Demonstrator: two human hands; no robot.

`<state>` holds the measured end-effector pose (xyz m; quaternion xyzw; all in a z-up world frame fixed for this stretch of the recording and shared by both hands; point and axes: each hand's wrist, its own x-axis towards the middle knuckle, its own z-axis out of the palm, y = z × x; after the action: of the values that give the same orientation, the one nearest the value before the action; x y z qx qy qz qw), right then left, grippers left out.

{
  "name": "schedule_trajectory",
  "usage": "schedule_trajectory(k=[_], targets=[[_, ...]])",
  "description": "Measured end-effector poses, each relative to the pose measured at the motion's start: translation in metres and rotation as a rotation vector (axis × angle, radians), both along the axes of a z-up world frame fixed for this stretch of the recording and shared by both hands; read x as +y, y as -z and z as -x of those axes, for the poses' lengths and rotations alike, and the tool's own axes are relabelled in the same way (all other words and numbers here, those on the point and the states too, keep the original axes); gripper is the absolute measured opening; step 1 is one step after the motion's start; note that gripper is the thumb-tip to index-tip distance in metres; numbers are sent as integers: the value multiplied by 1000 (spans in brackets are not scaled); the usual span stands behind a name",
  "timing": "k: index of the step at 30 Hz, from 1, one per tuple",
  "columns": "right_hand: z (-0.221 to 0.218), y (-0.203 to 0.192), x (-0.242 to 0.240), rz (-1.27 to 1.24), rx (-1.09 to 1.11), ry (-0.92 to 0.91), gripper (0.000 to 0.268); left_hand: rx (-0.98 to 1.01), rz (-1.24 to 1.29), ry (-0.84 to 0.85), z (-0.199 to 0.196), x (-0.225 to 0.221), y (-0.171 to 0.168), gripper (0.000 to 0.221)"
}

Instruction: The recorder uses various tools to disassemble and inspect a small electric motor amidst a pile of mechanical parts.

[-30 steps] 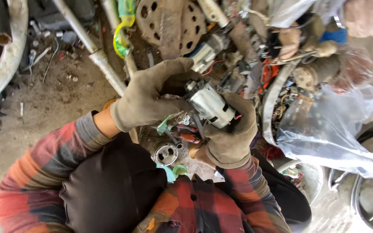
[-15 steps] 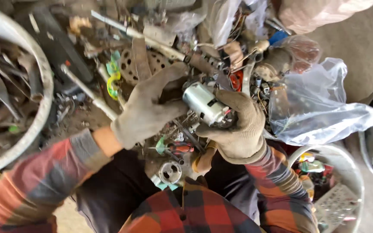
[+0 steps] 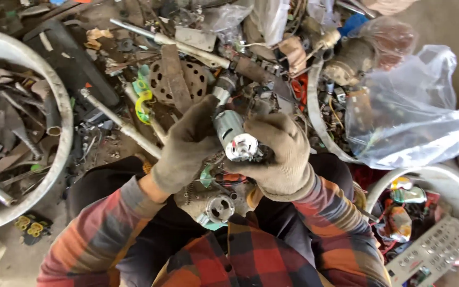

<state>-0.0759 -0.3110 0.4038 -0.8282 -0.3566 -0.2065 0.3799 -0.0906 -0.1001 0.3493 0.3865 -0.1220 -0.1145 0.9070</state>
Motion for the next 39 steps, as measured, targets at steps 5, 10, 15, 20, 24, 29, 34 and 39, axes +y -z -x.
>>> schedule_trajectory(k=[5,10,15,20,24,29,34,39], targets=[[-6,8,4,42,-36,6,82,116,-115,-83,-9,-2,13,83],[-14,11,7,70,32,68,83,161,-89,-35,-22,-4,25,80],[-20,16,9,68,110,121,85,169,-222,-31,-29,-6,36,80],[-25,39,-2,-211,246,-8,74,-64,-353,-191,-33,4,26,78],[-42,39,-1,-575,609,-203,60,-537,-750,-669,-38,19,10,68],[-45,66,-4,-423,655,-335,60,-944,-936,-628,-31,14,9,59],[-26,59,8,-503,903,-299,66,-1023,-821,-517,-13,7,5,68],[-22,68,10,-775,1093,-293,56,-994,-806,-545,-11,8,10,92]])
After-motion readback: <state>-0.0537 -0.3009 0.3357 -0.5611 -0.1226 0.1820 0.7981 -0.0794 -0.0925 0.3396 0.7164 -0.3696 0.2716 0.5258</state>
